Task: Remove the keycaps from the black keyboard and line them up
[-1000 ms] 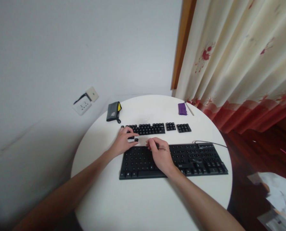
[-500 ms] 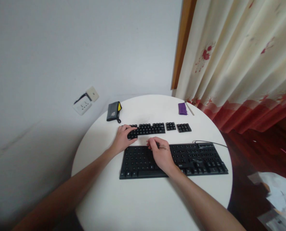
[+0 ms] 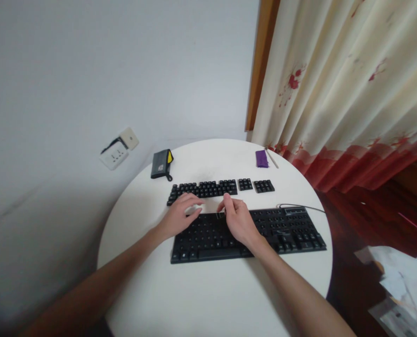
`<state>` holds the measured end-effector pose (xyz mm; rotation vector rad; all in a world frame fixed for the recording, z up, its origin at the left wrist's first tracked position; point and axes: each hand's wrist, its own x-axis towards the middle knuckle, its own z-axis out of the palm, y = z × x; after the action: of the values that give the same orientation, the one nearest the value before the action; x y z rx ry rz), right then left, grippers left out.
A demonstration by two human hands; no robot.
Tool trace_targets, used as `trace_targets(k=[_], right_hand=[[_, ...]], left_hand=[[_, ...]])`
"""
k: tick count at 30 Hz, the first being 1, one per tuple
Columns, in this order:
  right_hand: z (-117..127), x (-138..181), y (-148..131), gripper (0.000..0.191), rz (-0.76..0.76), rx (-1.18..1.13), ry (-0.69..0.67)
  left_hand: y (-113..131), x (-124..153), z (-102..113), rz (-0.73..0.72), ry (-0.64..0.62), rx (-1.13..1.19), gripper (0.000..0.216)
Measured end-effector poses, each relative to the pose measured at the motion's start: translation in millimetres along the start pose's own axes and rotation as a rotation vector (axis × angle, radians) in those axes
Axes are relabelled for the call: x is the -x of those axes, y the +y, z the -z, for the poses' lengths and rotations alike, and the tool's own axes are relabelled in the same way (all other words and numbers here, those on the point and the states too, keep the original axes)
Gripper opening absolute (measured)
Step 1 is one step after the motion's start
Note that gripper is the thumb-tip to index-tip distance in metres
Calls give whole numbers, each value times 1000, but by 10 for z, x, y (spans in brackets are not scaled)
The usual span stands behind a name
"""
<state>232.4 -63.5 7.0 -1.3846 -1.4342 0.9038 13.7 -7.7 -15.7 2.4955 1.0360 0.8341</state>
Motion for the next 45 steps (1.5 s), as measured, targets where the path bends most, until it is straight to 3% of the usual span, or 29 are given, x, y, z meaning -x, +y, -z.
trace_targets(k=[3,7,10,17,22,31,39,42,45], right_hand=[[23,-27,9,51,-26,-26,-33],[80,-93,65,39,31,-9,-9],[148,-129,95,34,-16,-58,-24],[226,-74,-13,14,-120,-186,-161],[47,88,-86,10,-182,-174,-265],[-199,292,-3,21,-95,85,-377],[-395,499,-145,19,133,548,-322],[-413,530,-188,17,113,668,-338],[-312,453,-186,18,32,564,-378]], left_hand=[[219,50,-34,-97,-215,19,33],[335,139,-91,-134,-401,-32,101],[370,204,-112,-134,-471,-65,120],[396,222,-9,-107,-488,-77,110],[213,247,109,-103,-508,-54,116],[139,230,147,-71,-555,-15,109],[117,241,107,-100,-540,-7,111],[123,231,109,-92,-539,2,108],[140,213,121,-70,-565,5,110]])
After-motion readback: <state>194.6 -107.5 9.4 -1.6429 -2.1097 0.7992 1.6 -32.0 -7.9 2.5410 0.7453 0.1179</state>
